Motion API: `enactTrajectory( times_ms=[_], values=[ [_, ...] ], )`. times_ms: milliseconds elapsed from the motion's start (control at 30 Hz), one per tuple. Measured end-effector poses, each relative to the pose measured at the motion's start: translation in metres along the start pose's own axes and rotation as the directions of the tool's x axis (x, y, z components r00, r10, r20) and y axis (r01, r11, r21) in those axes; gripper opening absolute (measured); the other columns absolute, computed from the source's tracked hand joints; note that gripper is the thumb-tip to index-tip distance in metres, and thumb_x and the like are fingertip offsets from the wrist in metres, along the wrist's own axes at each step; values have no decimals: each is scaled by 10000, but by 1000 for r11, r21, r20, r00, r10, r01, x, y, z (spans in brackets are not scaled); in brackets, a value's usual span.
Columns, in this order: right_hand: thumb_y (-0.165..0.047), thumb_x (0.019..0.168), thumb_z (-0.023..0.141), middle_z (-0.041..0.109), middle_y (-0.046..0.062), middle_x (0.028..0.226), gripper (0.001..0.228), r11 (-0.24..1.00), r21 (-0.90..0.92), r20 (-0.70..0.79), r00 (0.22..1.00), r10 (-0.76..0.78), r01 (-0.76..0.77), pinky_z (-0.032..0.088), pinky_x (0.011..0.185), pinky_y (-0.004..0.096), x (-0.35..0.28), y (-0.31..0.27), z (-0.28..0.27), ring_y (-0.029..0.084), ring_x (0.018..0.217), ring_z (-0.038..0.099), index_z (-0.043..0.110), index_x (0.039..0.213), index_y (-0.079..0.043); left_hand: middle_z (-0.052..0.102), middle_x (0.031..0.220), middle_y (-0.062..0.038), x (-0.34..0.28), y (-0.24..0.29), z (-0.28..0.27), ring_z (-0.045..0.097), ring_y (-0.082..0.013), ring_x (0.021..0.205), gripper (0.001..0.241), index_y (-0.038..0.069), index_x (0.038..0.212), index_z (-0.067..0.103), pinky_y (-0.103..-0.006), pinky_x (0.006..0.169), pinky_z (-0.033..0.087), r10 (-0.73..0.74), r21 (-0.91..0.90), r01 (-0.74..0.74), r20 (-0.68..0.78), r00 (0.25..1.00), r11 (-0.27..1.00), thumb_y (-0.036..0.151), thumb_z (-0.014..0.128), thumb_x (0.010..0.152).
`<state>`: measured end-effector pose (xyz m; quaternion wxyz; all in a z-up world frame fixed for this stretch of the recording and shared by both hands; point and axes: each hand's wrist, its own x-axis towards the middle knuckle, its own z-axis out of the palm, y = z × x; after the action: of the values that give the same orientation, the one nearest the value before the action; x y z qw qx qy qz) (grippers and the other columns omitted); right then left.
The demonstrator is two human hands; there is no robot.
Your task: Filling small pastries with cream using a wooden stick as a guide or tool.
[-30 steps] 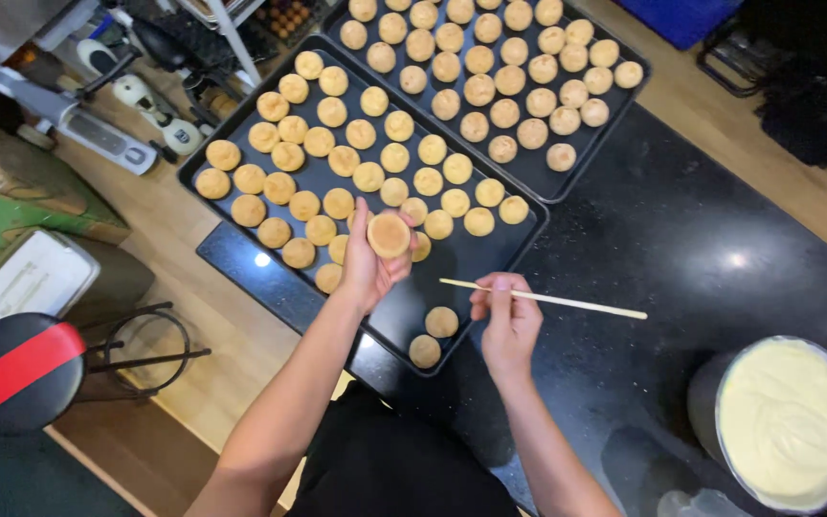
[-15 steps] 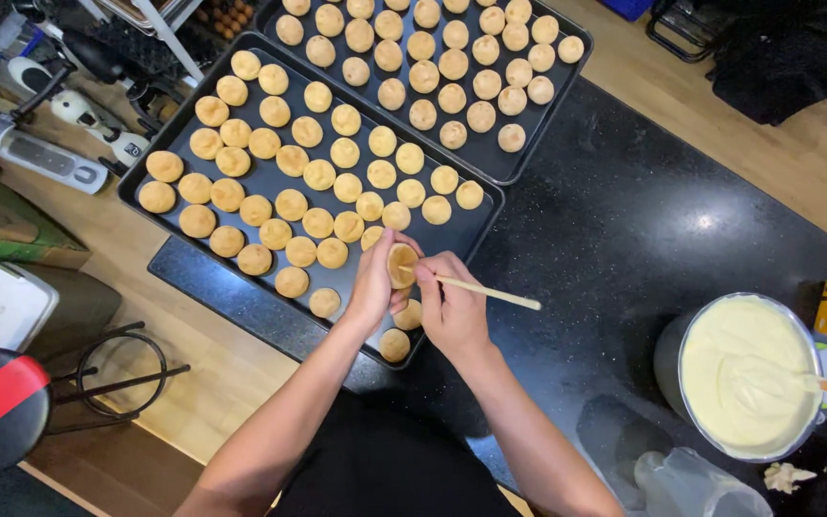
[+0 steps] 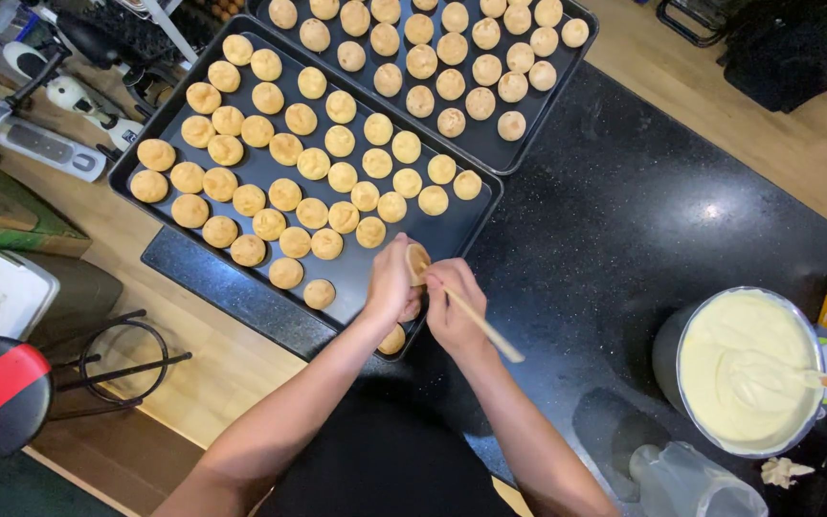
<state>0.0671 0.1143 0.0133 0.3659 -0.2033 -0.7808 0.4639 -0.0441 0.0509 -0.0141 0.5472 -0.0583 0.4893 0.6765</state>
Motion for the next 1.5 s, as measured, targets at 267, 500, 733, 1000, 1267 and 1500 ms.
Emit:
enactTrajectory(
  times_ms=[267,500,733,1000,1267,1500],
  values=[
    [-220,1117,473,608,45,762,292,820,302,-115,835,538,-487,461,560,245,-9,40,12,79,613,536,612,947,-28,655,751,-235,22,-6,0,667,-418,731,420,11,882,630,-460,648,513,544,623,-407,-36,839,668,323,399,1043],
    [-211,1111,456,607,34,773,281,894,173,-379,810,448,-413,507,581,237,-26,63,8,72,622,568,608,976,-18,653,884,-301,38,-17,7,628,-503,903,358,-4,901,585,-531,716,479,618,796,-449,122,777,407,281,450,1071],
    [-296,1138,397,565,38,745,316,748,523,-316,723,615,-408,526,589,275,-38,113,-6,102,599,554,544,999,-53,660,891,-229,52,-28,-4,646,-447,870,324,15,1015,583,-482,759,497,517,729,-474,193,834,494,323,494,1060],
    [-327,1113,424,560,31,737,325,648,654,-284,667,689,-391,509,568,273,-38,118,-7,99,591,537,548,975,-60,661,1002,-196,39,-20,-11,644,-401,965,289,23,1107,619,-479,847,516,627,824,-488,223,746,287,298,558,1042],
    [-270,1130,436,544,14,722,304,815,419,-365,748,554,-400,470,532,236,-40,106,-20,72,577,513,568,971,-46,559,1077,-193,16,-39,-27,589,-399,1000,426,105,1342,639,-488,840,524,471,884,-433,462,752,-175,244,616,940],
    [-257,1131,441,559,19,718,301,826,381,-365,753,547,-415,464,529,234,-43,100,-30,74,569,523,576,966,-44,540,1052,-222,-3,-37,-27,571,-417,952,568,-1,1341,571,-501,845,494,499,921,-388,350,793,-29,338,687,900]
  ],
)
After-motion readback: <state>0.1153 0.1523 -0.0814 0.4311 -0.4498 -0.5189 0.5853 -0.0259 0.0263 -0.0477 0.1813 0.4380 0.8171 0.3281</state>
